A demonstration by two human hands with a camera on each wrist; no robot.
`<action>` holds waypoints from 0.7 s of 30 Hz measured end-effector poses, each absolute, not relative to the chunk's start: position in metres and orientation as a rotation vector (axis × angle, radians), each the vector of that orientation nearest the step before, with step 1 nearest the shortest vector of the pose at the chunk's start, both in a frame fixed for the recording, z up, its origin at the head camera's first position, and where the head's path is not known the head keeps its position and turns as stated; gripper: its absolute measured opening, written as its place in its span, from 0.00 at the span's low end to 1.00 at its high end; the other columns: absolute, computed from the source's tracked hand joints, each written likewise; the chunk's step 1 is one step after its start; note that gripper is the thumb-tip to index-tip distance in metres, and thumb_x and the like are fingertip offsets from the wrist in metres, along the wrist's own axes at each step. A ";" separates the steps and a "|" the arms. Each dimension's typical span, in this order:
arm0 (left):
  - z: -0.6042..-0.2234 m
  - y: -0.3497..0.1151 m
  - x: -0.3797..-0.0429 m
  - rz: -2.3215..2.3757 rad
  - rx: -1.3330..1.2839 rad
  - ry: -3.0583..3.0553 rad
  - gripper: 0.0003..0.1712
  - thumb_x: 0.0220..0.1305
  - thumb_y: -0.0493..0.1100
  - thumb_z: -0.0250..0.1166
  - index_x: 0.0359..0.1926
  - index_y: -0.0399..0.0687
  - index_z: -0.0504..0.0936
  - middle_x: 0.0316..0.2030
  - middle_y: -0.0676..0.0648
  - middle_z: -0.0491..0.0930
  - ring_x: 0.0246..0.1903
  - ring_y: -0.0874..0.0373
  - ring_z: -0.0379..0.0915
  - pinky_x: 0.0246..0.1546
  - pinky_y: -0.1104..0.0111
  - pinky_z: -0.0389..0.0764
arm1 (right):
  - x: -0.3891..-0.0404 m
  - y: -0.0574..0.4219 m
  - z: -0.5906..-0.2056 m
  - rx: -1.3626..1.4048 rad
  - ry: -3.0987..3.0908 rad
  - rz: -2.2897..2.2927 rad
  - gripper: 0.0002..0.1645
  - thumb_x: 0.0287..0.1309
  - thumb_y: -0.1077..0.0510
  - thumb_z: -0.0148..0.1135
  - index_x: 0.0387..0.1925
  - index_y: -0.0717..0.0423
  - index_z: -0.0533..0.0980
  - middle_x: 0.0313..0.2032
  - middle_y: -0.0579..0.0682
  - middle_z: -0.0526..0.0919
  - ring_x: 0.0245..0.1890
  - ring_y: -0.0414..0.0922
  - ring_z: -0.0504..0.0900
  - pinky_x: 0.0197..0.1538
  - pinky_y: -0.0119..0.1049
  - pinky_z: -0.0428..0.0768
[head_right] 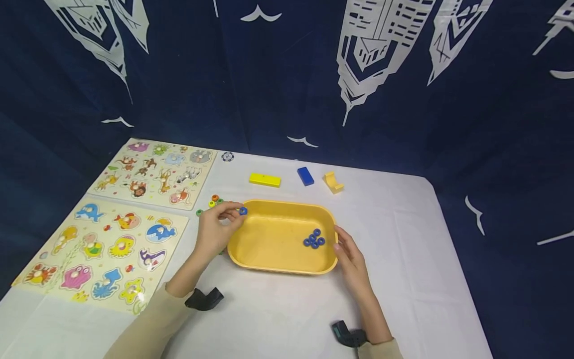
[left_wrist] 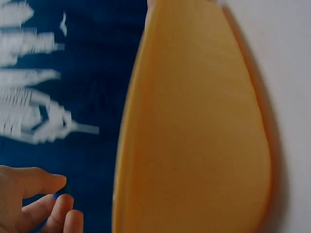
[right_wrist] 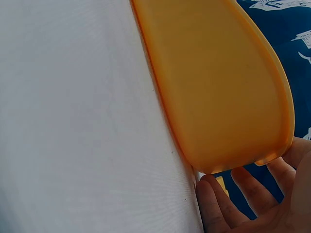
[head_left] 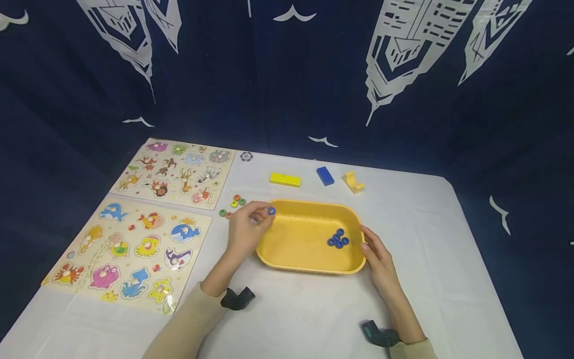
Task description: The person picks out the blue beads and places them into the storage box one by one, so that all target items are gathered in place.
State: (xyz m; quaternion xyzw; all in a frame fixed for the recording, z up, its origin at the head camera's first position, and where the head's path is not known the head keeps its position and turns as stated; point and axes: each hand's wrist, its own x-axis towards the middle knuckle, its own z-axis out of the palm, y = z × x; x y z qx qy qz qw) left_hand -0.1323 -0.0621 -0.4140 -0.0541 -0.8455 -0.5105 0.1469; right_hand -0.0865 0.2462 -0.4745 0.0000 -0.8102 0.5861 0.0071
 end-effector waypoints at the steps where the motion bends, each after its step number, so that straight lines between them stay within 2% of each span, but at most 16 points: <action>1: -0.410 -0.053 -0.132 -1.477 -0.217 -2.456 0.11 0.46 0.38 0.68 0.35 0.47 0.81 0.21 0.55 0.78 0.24 0.64 0.72 0.29 0.70 0.76 | -0.086 0.246 -0.474 0.006 -2.532 1.836 0.25 0.63 0.50 0.44 0.62 0.39 0.59 0.63 0.45 0.60 0.63 0.40 0.59 0.53 0.16 0.63; 7: -0.417 -0.002 -0.142 -1.394 -0.492 -2.698 0.10 0.45 0.42 0.69 0.32 0.50 0.82 0.18 0.59 0.75 0.19 0.70 0.69 0.22 0.77 0.71 | -0.086 0.246 -0.473 0.062 -2.522 1.846 0.26 0.64 0.52 0.43 0.63 0.42 0.57 0.64 0.48 0.59 0.64 0.42 0.58 0.53 0.16 0.63; 12: -0.436 0.022 -0.160 -1.370 -0.532 -2.904 0.10 0.44 0.43 0.69 0.31 0.50 0.82 0.18 0.58 0.76 0.17 0.69 0.68 0.20 0.77 0.68 | -0.086 0.244 -0.475 0.032 -2.524 1.862 0.25 0.64 0.50 0.44 0.63 0.39 0.58 0.64 0.46 0.60 0.63 0.39 0.59 0.53 0.16 0.63; 21: -0.458 0.044 -0.172 -1.196 -0.684 -3.086 0.09 0.44 0.44 0.68 0.31 0.54 0.82 0.19 0.61 0.76 0.22 0.68 0.70 0.23 0.77 0.69 | -0.087 0.246 -0.475 -0.006 -2.549 1.825 0.25 0.64 0.50 0.44 0.62 0.38 0.59 0.64 0.45 0.60 0.64 0.42 0.58 0.53 0.16 0.63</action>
